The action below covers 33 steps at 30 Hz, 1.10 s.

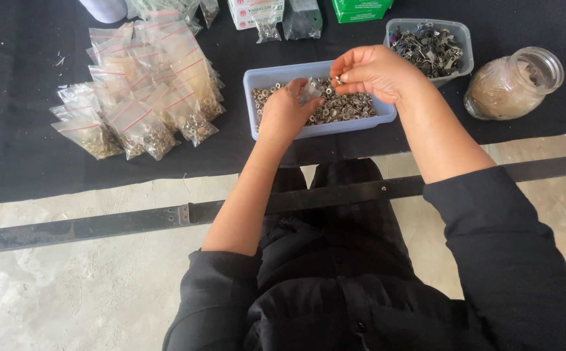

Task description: Sorting small metal fasteners from a bin and placing them into small plastic bags.

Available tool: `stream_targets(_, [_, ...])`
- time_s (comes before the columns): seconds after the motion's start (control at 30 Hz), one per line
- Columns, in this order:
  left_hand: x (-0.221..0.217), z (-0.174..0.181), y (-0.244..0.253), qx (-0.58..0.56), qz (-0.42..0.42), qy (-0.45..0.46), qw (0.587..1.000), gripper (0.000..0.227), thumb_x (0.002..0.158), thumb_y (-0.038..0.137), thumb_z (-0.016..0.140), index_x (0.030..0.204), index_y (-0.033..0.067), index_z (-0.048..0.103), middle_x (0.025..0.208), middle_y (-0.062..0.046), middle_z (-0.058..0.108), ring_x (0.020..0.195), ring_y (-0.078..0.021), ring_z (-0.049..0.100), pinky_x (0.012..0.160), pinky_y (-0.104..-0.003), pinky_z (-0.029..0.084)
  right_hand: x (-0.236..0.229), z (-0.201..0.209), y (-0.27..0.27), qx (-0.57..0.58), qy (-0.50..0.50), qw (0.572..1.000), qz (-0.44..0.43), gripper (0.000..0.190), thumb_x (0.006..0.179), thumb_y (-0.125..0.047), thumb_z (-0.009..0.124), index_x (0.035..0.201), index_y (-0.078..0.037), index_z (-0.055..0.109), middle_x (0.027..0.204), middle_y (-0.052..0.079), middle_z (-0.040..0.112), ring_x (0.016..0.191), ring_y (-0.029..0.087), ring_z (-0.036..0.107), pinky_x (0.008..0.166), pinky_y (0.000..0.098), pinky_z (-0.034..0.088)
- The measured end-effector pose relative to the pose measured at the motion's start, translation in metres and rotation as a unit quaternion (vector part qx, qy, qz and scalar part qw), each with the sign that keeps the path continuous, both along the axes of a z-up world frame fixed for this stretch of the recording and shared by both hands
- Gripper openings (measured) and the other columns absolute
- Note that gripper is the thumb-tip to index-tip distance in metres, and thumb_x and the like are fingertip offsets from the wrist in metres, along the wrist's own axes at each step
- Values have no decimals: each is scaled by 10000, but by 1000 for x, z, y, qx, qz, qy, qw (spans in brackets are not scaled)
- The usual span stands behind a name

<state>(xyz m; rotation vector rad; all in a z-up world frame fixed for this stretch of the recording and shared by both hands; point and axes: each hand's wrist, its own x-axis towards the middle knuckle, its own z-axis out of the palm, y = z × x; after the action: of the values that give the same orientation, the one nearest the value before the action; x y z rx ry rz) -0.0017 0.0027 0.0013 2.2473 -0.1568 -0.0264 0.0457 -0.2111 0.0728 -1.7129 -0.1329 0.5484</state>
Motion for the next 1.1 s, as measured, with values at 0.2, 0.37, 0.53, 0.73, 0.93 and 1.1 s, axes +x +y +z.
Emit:
stream_targets(0.2, [1,-1,0,1,-1,-10,1000,614,902,472,704,1382,104,593,1178,-132,751,1054,-354,698,840,-465,526,0,16,31,-173,-113,978,13,195,889,44,696,1072,-13,729,983,140,750,947,188,768,884,282,676])
stream_targets(0.37, [1,-2,0,-1,-1,-13,1000,623,899,486,697,1378,101,592,1188,-137,751,1075,-363,695,855,-474,520,-6,28,45,-251,-133,959,10,161,895,-25,715,1022,-105,770,897,56,764,800,108,736,820,247,597])
stream_targets(0.53, [2,-5,0,-3,-2,-17,1000,619,897,482,699,1371,99,594,1191,-132,751,1080,-361,692,858,-473,518,-8,33,48,-299,-162,940,16,182,885,-28,727,1012,-140,793,937,28,771,865,98,703,824,292,543])
stream_targets(0.73, [0,-3,0,-5,-4,-17,1000,601,896,466,699,1364,104,597,1181,-137,754,1059,-366,698,831,-473,523,-7,27,47,-321,-177,930,7,147,856,-74,747,963,-158,802,816,7,734,730,81,622,702,286,485])
stream_targets(0.93, [4,-6,-2,-24,2,-1,1000,612,884,467,706,1383,130,597,1292,-85,729,1118,-318,698,899,-441,523,-16,35,51,-314,-180,932,9,205,857,-56,701,997,-160,809,905,19,769,816,89,688,789,285,532])
stream_targets(1.1, [9,-10,-6,-42,10,-53,998,559,879,453,726,1320,125,625,1121,-91,785,969,-335,732,780,-455,534,-21,46,51,-308,-198,931,3,175,886,-62,719,999,-160,809,795,12,721,603,77,519,609,283,438])
